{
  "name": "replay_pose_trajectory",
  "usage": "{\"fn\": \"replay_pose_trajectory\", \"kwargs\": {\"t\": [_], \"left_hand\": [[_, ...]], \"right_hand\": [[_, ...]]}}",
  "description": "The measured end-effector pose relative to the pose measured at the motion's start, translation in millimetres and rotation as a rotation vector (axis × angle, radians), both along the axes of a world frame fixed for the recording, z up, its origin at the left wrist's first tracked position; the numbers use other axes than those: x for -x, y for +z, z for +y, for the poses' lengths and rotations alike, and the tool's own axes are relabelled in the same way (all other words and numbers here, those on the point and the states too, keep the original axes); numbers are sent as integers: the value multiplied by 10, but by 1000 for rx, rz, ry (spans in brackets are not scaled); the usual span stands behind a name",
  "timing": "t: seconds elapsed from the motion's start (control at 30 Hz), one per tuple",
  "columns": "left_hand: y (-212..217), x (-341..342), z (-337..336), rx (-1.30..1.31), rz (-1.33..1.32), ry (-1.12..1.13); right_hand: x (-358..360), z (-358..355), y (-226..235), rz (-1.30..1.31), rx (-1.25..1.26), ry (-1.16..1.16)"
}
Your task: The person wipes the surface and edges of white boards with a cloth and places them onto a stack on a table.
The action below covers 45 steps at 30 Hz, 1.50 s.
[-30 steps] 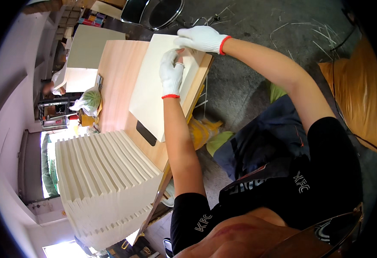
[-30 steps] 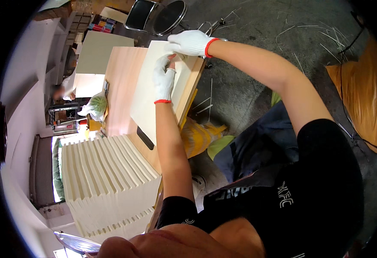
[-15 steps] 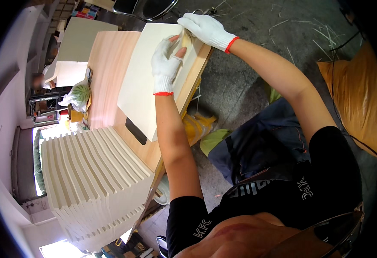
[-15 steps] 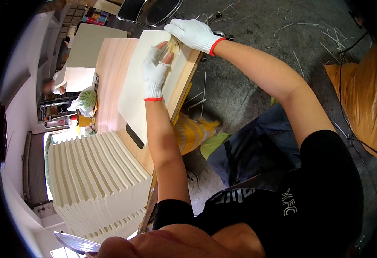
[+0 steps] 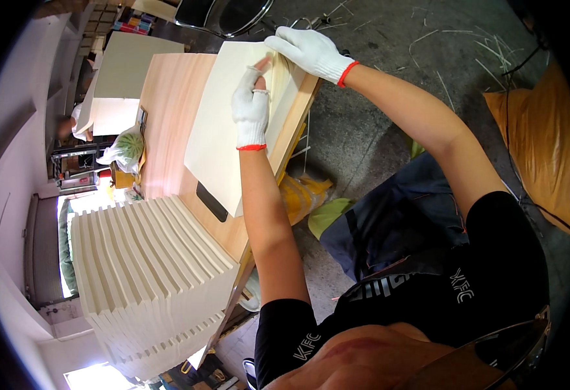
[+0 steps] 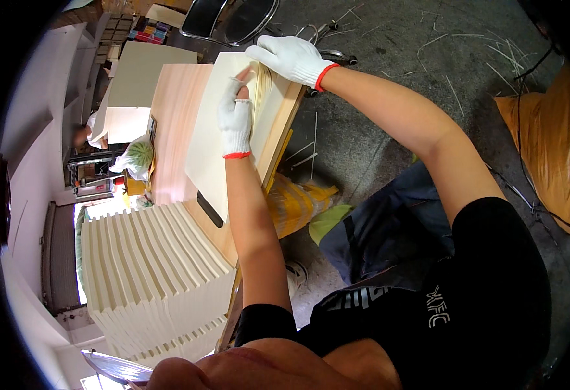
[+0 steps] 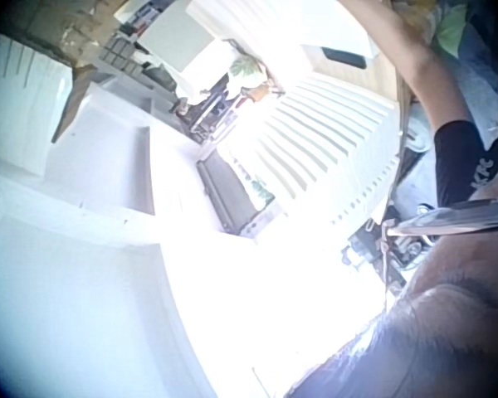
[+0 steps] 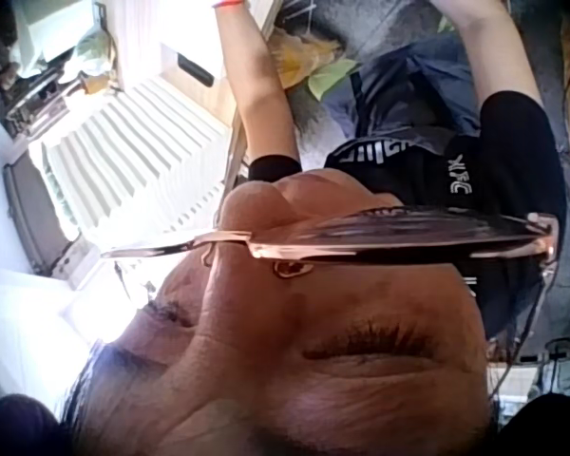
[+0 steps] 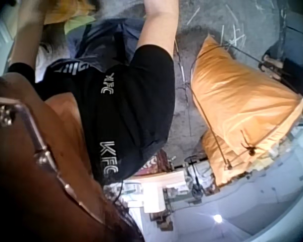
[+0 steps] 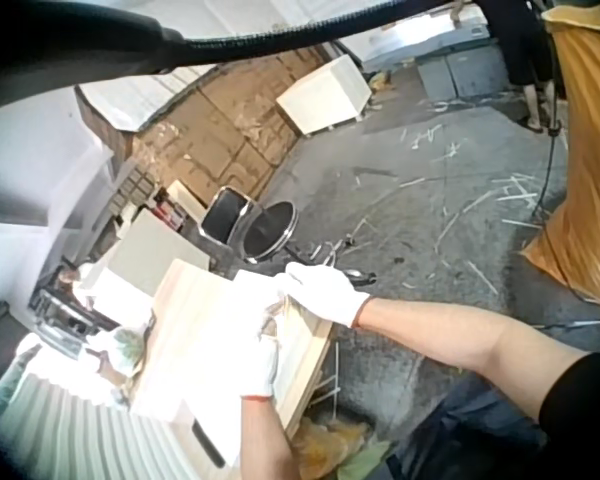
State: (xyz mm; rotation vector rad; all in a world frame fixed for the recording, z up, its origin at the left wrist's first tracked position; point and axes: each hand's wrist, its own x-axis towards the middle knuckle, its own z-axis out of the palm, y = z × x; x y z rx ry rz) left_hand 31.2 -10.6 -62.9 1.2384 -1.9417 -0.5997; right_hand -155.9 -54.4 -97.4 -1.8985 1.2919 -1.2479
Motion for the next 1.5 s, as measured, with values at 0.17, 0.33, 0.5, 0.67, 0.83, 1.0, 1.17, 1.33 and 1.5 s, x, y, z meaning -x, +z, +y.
{"fn": "replay_pose_trajectory", "kwargs": {"t": [0.17,0.33,0.5,0.67,0.83,1.0,1.17,1.33,1.5], "left_hand": [[-18,79,41,-107,-18,40],[94,175,123,-209,9,136],[-106,49,-31,179,45,58],[-20,58,14,-2,-112,30],[5,126,53,-77,-15,66],[-24,141,55,80,47,81],[-61,23,-42,91,-93,25],[-49,60,-15,61,-177,15],[22,109,63,-84,-52,63]], "right_hand": [[-14,-40,-64,-16,43,-15],[0,-47,-71,-14,82,-16],[-6,13,-16,27,43,-24],[22,-13,-63,41,185,-58],[-15,-56,-132,37,213,-69],[-2,-30,-81,24,135,-46],[4,-10,-50,-8,116,-47],[0,-6,-68,-13,118,-55],[2,-1,-72,-23,124,-46]]}}
